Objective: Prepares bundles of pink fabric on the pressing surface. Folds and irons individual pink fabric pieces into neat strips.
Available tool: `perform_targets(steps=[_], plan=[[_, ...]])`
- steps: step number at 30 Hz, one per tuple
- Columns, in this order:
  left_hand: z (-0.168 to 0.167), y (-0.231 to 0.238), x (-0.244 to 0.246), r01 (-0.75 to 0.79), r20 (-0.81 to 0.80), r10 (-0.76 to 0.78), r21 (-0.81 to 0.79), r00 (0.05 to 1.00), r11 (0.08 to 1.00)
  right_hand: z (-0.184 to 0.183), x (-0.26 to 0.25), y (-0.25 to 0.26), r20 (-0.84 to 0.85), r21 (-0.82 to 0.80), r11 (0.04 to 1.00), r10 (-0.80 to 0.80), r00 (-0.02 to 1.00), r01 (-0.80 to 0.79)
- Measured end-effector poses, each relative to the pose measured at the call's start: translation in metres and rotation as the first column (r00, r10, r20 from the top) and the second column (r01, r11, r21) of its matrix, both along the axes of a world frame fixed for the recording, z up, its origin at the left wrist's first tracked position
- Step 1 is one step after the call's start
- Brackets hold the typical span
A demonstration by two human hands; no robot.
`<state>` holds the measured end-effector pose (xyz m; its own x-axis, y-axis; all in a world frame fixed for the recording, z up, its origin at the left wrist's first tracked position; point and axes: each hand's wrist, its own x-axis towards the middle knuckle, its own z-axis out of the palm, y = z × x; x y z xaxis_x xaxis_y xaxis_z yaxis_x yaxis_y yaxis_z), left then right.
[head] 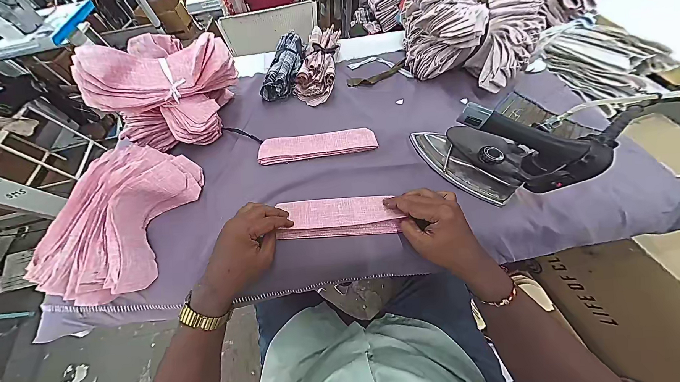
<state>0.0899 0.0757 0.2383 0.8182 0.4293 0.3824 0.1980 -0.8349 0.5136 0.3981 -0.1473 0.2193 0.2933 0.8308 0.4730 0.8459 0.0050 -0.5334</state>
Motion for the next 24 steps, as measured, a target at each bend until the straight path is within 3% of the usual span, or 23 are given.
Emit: perform_targets(steps=[6, 12, 17, 21, 24], plan=[[-0.003, 0.003, 0.000, 0.038, -0.060, -0.032, 0.092, 0.998, 0.995, 0.003, 0.000, 0.002, 0.064, -0.048, 0.999, -0.006, 0.998, 0.009], [-0.004, 0.002, -0.006, 0.062, -0.136, -0.037, 0.186, 0.990, 0.981, 0.015, -0.005, -0.016, 0.303, -0.159, 0.987, 0.066, 0.951, -0.018], [-0.010, 0.005, -0.010, 0.087, -0.128, -0.060, 0.217, 0.990, 0.972, -0.019, -0.005, -0.021, 0.309, 0.071, 0.995, -0.084, 0.947, 0.066], [-0.008, 0.005, -0.008, 0.105, -0.133, -0.076, 0.228, 0.988, 0.968, 0.022, 0.018, -0.004, 0.205, -0.023, 1.000, 0.012, 0.979, -0.008], [-0.012, 0.007, -0.010, 0.106, -0.132, -0.076, 0.230, 0.988, 0.968, 0.076, 0.071, 0.003, 0.322, 0.155, 0.986, -0.101, 0.941, 0.053]])
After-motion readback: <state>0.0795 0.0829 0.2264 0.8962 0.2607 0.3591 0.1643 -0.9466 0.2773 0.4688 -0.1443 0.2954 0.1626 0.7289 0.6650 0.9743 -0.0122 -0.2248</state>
